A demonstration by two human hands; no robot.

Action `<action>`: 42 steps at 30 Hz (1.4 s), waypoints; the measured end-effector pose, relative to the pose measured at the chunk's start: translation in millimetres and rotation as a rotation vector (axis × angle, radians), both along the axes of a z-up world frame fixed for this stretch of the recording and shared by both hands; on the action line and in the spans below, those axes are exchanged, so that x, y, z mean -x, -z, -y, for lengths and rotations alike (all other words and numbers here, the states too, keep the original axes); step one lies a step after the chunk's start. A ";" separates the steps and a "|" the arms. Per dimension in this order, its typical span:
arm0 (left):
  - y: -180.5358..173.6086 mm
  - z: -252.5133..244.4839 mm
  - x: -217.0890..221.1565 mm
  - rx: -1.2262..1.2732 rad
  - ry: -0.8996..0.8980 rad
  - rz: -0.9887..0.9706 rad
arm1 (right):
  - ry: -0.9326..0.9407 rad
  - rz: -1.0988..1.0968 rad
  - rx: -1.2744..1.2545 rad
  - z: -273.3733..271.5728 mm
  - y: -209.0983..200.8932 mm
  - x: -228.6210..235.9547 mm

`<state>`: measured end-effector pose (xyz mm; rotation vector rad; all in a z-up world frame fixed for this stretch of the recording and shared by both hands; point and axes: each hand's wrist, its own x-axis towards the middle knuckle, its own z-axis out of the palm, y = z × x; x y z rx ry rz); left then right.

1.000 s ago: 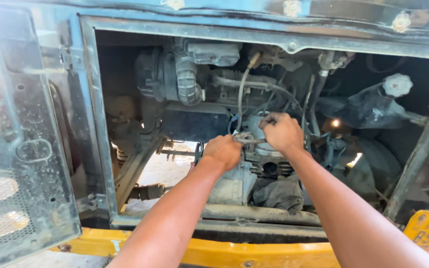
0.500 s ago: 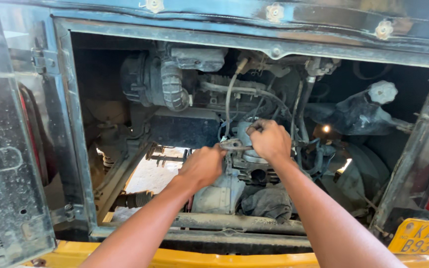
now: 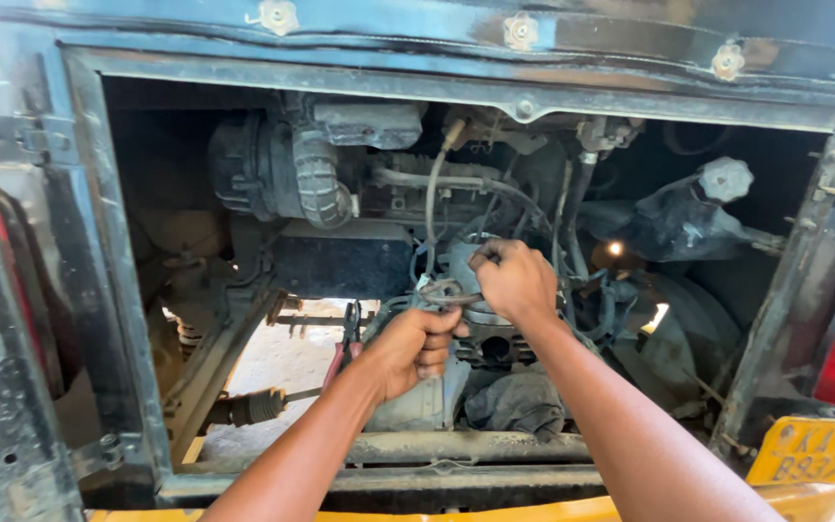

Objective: The person uses a wrench to tighten a bolt on a vehicle engine component located in the rear compartment. They then switch to using pliers to adjust a hose or cable connected to the same area. The task involves precise manipulation of tools within a confined mechanical space.

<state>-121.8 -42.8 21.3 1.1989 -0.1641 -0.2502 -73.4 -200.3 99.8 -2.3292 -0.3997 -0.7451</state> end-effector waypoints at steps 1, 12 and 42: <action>2.5 4.5 -2.5 0.005 -0.003 -0.021 | 0.004 -0.007 0.000 -0.6 -0.5 0.8; 4.7 2.0 -32.8 0.132 -0.008 -0.079 | -0.009 -0.023 -0.001 -0.7 -2.5 4.6; 15.3 -22.0 -91.3 -0.758 -0.559 0.741 | -0.001 -0.079 0.013 0.5 -7.7 8.3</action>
